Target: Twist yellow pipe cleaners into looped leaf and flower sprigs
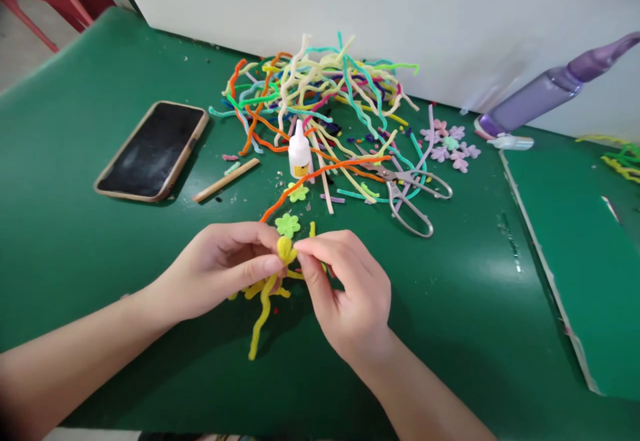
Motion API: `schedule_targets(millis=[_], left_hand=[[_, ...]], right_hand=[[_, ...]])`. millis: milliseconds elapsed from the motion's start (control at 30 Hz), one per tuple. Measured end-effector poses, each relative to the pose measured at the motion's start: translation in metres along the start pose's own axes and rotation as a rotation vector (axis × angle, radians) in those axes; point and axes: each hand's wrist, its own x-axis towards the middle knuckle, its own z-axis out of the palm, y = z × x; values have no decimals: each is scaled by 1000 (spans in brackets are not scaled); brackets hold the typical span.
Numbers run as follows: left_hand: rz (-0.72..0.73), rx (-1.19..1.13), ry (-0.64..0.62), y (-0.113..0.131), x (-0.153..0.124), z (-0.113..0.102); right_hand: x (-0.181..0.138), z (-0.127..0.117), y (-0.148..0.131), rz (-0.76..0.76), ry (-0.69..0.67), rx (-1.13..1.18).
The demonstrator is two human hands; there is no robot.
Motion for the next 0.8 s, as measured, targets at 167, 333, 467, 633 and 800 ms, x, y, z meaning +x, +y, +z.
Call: schedule_targets(millis=[167, 333, 467, 633, 800], left_hand=[[-13, 86, 57, -2, 0, -1], [-58, 200, 71, -1, 2, -4], [-31, 324, 67, 2, 3, -3], [98, 561, 116, 4, 3, -4], [131, 614, 111, 2, 3, -7]], right_hand=[[1, 1, -1, -23, -36, 6], [0, 3, 0, 2, -56, 30], [-1, 5, 1, 16, -81, 50], [0, 6, 3, 138, -123, 15], [0, 5, 4, 179, -168, -1]])
